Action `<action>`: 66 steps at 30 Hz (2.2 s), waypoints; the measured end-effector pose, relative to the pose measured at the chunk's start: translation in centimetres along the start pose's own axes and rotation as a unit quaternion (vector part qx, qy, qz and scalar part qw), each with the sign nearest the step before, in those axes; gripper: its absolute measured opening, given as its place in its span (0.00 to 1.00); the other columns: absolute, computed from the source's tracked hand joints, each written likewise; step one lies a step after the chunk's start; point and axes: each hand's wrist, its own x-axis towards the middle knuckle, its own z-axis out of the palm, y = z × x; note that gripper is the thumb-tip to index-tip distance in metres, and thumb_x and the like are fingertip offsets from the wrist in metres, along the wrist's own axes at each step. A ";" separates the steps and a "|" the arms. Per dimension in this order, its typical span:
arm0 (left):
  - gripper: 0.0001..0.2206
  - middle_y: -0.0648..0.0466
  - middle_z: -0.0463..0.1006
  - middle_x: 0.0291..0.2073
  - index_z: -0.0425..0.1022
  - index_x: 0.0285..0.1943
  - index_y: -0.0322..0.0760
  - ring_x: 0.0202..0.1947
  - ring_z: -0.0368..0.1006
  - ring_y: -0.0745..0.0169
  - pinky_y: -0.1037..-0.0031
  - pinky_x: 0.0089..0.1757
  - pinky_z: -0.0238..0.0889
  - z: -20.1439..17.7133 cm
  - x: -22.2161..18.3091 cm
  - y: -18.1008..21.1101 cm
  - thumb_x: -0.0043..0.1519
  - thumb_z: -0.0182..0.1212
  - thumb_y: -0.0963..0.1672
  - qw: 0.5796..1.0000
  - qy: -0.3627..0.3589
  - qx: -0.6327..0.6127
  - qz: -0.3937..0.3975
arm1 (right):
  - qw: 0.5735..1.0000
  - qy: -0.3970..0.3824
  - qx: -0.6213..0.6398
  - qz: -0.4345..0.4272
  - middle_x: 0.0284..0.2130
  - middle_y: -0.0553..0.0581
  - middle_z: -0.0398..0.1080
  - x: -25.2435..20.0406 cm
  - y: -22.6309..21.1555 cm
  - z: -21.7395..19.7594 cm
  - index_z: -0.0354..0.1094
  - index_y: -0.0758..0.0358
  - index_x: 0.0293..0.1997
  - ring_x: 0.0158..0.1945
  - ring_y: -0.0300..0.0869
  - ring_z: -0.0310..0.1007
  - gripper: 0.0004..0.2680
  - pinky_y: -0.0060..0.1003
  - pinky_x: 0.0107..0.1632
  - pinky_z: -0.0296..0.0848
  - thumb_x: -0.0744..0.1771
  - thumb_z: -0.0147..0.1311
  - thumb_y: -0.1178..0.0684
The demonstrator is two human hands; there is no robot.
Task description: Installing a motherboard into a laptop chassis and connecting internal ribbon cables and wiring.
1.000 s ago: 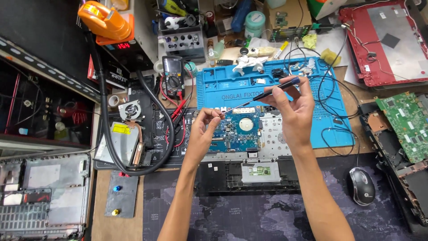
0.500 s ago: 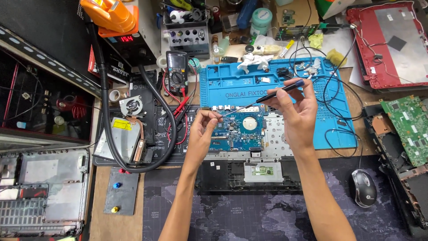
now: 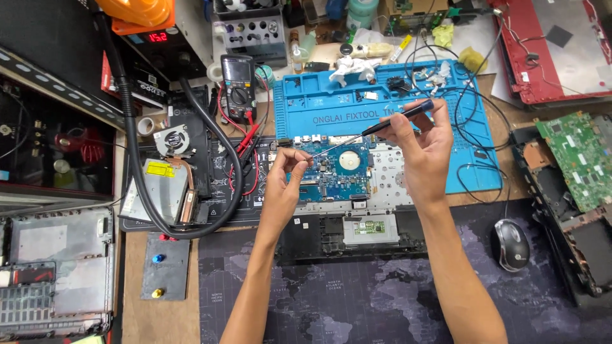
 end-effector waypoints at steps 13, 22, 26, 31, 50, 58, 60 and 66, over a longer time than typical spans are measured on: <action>0.04 0.48 0.79 0.43 0.70 0.46 0.38 0.49 0.76 0.55 0.62 0.52 0.65 2.3 -1.9 0.1 0.71 0.54 0.44 0.997 -0.072 0.005 -0.019 | 0.999 0.032 -0.018 -0.013 0.40 0.68 0.71 -4.0 -2.5 -3.1 0.56 0.68 0.52 0.42 0.53 0.81 0.09 0.47 0.51 0.84 0.71 0.52 0.57; 0.21 0.47 0.71 0.60 0.70 0.66 0.43 0.70 0.56 0.43 0.44 0.64 0.39 4.5 -3.5 -3.2 0.65 0.64 0.49 0.896 -0.170 0.383 0.147 | 0.960 -0.023 -0.196 -0.198 0.41 0.76 0.73 -7.0 -3.3 -4.3 0.40 0.64 0.62 0.41 0.59 0.79 0.17 0.50 0.47 0.80 0.70 0.46 0.69; 0.22 0.47 0.73 0.61 0.71 0.66 0.42 0.70 0.58 0.44 0.42 0.64 0.39 4.8 -4.6 -4.6 0.66 0.59 0.52 0.821 -0.178 0.490 0.233 | 0.954 -0.055 -0.203 -0.212 0.40 0.73 0.75 -7.7 -1.8 -4.9 0.45 0.68 0.59 0.40 0.59 0.81 0.17 0.49 0.44 0.83 0.68 0.48 0.71; 0.22 0.47 0.72 0.63 0.72 0.66 0.41 0.71 0.58 0.44 0.40 0.63 0.40 4.5 -5.0 -4.8 0.67 0.57 0.53 0.779 -0.165 0.538 0.276 | 0.947 -0.076 -0.217 -0.223 0.39 0.73 0.76 -8.1 -0.9 -5.0 0.47 0.72 0.54 0.39 0.57 0.81 0.15 0.49 0.43 0.83 0.66 0.50 0.74; 0.24 0.45 0.73 0.58 0.73 0.64 0.35 0.69 0.60 0.40 0.40 0.63 0.43 5.4 -5.4 -5.8 0.69 0.53 0.54 0.781 -0.147 0.536 0.286 | 0.946 -0.078 -0.222 -0.222 0.38 0.60 0.74 -7.2 -1.2 -4.2 0.56 0.63 0.50 0.45 0.50 0.79 0.12 0.42 0.44 0.82 0.67 0.57 0.66; 0.24 0.45 0.73 0.54 0.72 0.64 0.33 0.67 0.60 0.38 0.41 0.63 0.44 5.5 -5.4 -6.4 0.69 0.53 0.54 0.787 -0.141 0.529 0.286 | 0.957 -0.069 -0.195 -0.205 0.37 0.65 0.76 -7.4 -1.8 -3.9 0.58 0.68 0.47 0.42 0.52 0.81 0.10 0.41 0.42 0.82 0.66 0.56 0.69; 0.24 0.45 0.72 0.54 0.72 0.64 0.32 0.68 0.60 0.39 0.41 0.63 0.44 5.5 -5.4 -6.2 0.69 0.54 0.53 0.788 -0.143 0.525 0.288 | 0.949 -0.068 -0.216 -0.221 0.38 0.60 0.73 -7.5 -1.1 -5.1 0.57 0.62 0.45 0.43 0.47 0.78 0.14 0.36 0.43 0.82 0.65 0.64 0.65; 0.24 0.45 0.73 0.53 0.72 0.64 0.32 0.68 0.60 0.41 0.42 0.63 0.43 5.6 -5.5 -6.0 0.69 0.53 0.53 0.791 -0.144 0.521 0.285 | 0.948 -0.053 -0.220 -0.223 0.36 0.61 0.74 -7.5 -1.9 -4.2 0.58 0.65 0.47 0.41 0.48 0.79 0.11 0.36 0.41 0.81 0.66 0.59 0.67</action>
